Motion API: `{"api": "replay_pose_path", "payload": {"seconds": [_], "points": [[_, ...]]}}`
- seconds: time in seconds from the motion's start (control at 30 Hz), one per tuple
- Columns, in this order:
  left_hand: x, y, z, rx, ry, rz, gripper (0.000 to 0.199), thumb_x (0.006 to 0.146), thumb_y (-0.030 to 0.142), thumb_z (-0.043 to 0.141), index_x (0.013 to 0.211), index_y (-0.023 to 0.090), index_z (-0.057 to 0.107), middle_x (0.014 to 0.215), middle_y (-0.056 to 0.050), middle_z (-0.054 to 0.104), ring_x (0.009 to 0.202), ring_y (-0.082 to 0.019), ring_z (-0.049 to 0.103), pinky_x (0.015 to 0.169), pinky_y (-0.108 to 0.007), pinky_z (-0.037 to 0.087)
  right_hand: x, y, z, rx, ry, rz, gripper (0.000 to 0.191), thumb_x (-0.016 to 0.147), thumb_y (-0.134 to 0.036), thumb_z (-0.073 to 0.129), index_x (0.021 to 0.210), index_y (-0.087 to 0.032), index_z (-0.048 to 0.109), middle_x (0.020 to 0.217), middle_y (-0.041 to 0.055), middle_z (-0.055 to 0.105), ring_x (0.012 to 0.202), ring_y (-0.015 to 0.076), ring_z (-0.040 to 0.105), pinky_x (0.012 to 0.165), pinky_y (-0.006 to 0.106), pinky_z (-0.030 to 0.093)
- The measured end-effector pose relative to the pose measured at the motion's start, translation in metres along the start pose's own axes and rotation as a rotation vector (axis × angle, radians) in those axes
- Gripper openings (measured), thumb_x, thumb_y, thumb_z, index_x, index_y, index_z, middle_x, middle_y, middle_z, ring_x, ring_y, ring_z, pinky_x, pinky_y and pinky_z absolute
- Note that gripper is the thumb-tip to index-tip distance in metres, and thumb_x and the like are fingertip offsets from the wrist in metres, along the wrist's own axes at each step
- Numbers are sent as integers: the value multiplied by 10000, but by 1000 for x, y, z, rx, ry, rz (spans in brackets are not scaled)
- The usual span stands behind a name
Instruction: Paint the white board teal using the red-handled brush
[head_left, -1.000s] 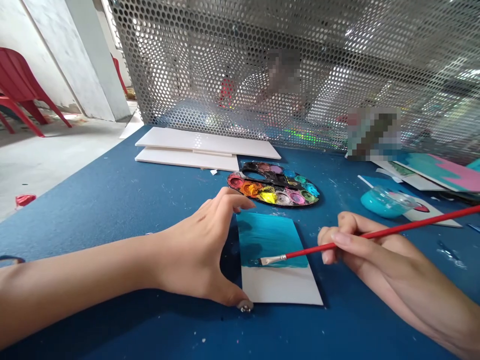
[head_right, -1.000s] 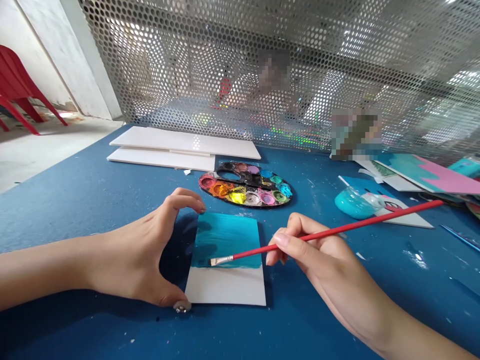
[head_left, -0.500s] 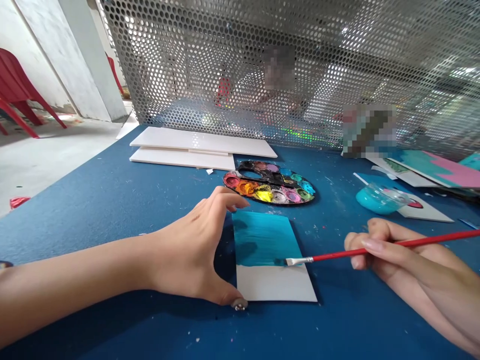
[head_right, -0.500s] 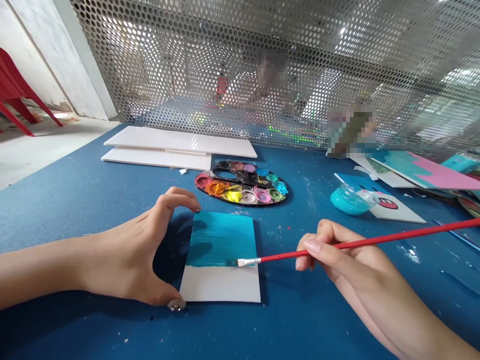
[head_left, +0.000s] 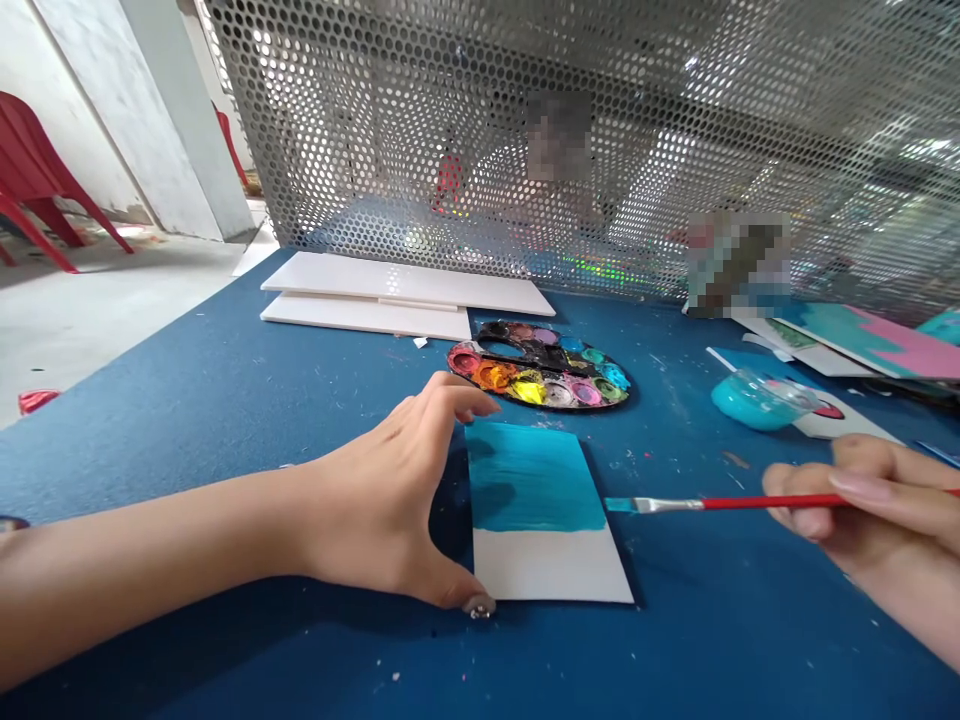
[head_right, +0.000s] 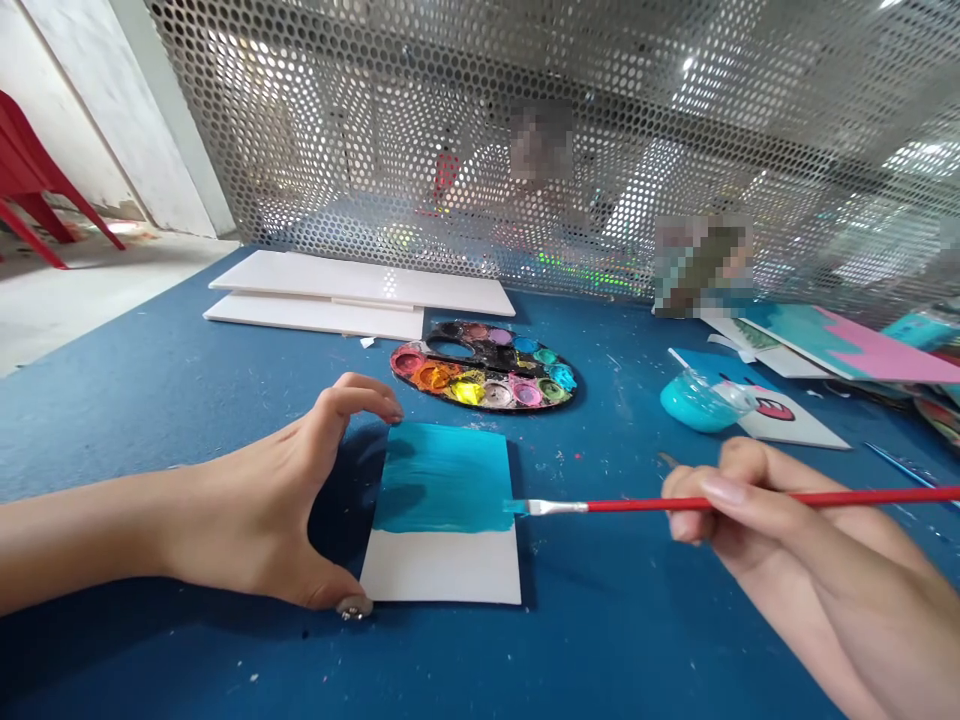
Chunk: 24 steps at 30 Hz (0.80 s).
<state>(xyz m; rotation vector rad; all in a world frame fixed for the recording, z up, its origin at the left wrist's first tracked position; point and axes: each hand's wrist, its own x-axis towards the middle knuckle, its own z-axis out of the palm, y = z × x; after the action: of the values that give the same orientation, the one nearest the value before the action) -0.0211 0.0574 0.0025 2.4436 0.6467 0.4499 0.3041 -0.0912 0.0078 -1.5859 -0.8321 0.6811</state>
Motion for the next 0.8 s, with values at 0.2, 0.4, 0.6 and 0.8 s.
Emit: {"api": "replay_pose_path", "payload": {"seconds": [0.2, 0.4, 0.6, 0.8], "points": [[-2, 1, -3, 17, -14, 1, 1017, 600, 511, 972, 1329, 229, 321, 1365, -172, 448, 1194, -405, 569, 990, -601, 535, -4, -17, 44, 47, -279, 17, 273, 707, -435, 893, 670, -272, 677, 821, 24, 641, 775, 198, 589, 633, 223, 577], [-1, 2, -3, 15, -17, 1, 1026, 577, 531, 980, 1305, 237, 320, 1346, -170, 453, 1187, -416, 567, 977, -620, 542, -3, -19, 60, 31, -449, -19, 231, 763, -454, 866, 709, -272, 734, 799, 8, 627, 764, 179, 602, 655, 233, 559], [-1, 1, -1, 11, -11, 13, 1036, 577, 539, 978, 1311, 236, 313, 1361, -172, 445, 1207, -414, 558, 988, -607, 538, -5, -17, 67, 33, -498, 3, 233, 803, -444, 842, 699, -272, 723, 786, -1, 633, 769, 163, 610, 702, 221, 552], [-2, -2, -2, 28, -6, 27, 1051, 588, 525, 985, 1336, 221, 313, 1371, -162, 444, 1211, -399, 556, 983, -577, 540, -6, -15, 66, 0, -489, -22, 245, 787, -462, 845, 693, -267, 731, 761, 0, 622, 732, 153, 584, 660, 202, 533]]}}
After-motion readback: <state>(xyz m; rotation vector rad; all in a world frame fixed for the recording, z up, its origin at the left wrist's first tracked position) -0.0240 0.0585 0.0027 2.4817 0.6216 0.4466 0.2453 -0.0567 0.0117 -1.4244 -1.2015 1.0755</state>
